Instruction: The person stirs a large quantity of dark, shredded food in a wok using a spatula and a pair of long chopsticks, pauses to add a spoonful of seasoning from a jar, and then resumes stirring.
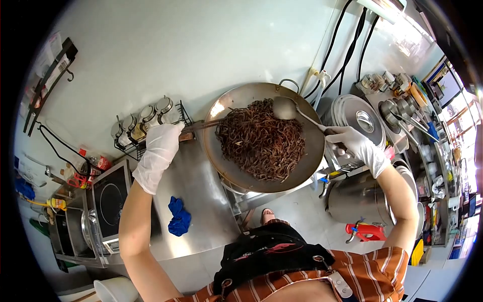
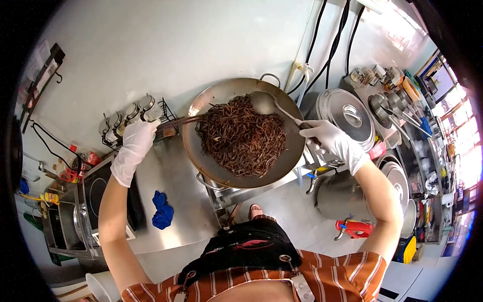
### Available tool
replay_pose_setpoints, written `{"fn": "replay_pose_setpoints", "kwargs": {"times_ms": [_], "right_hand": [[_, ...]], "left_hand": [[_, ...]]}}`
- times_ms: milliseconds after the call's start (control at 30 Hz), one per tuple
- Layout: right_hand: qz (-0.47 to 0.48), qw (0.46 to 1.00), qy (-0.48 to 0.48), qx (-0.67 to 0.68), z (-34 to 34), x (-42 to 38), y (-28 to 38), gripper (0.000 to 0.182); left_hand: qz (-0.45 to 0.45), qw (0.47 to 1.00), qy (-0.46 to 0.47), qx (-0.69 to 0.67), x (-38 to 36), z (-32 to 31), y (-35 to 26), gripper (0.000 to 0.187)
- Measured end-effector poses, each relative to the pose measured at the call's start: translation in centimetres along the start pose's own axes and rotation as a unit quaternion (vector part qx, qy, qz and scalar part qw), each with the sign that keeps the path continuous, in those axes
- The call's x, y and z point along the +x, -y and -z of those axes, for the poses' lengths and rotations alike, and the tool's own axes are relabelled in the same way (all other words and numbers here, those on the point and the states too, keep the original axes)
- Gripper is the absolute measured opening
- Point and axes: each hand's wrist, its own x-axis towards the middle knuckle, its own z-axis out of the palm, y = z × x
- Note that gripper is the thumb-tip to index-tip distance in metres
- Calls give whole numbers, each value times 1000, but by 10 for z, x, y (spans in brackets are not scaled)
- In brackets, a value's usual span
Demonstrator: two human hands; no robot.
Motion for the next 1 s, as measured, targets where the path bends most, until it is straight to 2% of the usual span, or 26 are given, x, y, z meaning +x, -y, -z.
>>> {"fn": "replay_pose_setpoints", "kwargs": {"times_ms": [33, 100, 133, 200, 233, 300, 333, 400, 433, 467, 500, 533, 600, 633, 700, 733, 800, 867, 900, 933, 967, 1000], "right_hand": [[-28, 1000, -7, 8, 7, -3, 1, 15], [-87, 995, -20, 49, 19, -7, 6, 12], [-103, 994, 1, 32, 31, -6, 3, 16], [-199, 976, -80, 43, 33, -8, 3, 22], [-200, 976, -80, 43, 32, -5, 4, 22], [-293, 950, -56, 96, 30, 5, 5, 23], [-299, 941, -18, 158, 23, 22, -1, 24], [-261, 959, -3, 111, 9, 76, -39, 18], [-265, 951, 83, 137, -4, 92, -35, 17], [-221, 950, 102, 195, -18, 122, -51, 17], [-174, 950, 99, 240, -33, 133, -55, 13], [-131, 948, 94, 274, -48, 129, -47, 15], [-28, 979, 55, 193, -65, 126, -47, 40], [-26, 979, 56, 194, -68, 124, -44, 40], [18, 992, 51, 112, -72, 114, -37, 58], [17, 992, 54, 115, -76, 110, -36, 58], [38, 999, 14, 12, -87, 95, -36, 62], [74, 985, -18, -157, -93, 64, -32, 67], [181, 948, -68, -252, -95, 68, -63, 67], [285, 888, -117, -341, -97, 73, -92, 68], [222, 897, -101, -370, -103, 48, -79, 68], [249, 855, -129, -437, -104, 43, -94, 69]], "left_hand": [[-4, 1000, -12, -7, -1, -1, 0, 17], [-1, 1000, 6, 9, -2, -2, 5, 18], [3, 999, 24, 26, -3, -3, 6, 18], [12, 998, 49, 36, -3, -2, 7, 18], [22, 996, 73, 47, -2, -2, 7, 19], [27, 994, 101, 28, 1, -10, 5, 19], [32, 991, 127, 9, 4, -16, 2, 19], [31, 990, 130, -42, 13, -46, -5, 17], [48, 991, 113, -55, 17, -57, -16, 15], [36, 990, 107, -87, 23, -72, -24, 14], [35, 988, 52, -140, 27, -100, -30, 13], [62, 984, 57, -157, 32, -110, -40, 14], [111, 971, 91, -191, 38, -121, -49, 19], [111, 972, 90, -188, 36, -122, -49, 19], [156, 957, 127, -207, 30, -114, -50, 22], [157, 957, 129, -205, 25, -110, -49, 22], [163, 956, 125, -209, 13, -105, -43, 23], [164, 957, 127, -201, 3, -103, -35, 23], [162, 958, 146, -187, -2, -93, -32, 23], [160, 958, 164, -173, -6, -84, -29, 24], [145, 961, 164, -168, -10, -80, -26, 24], [145, 961, 166, -169, -12, -74, -24, 24]]}}
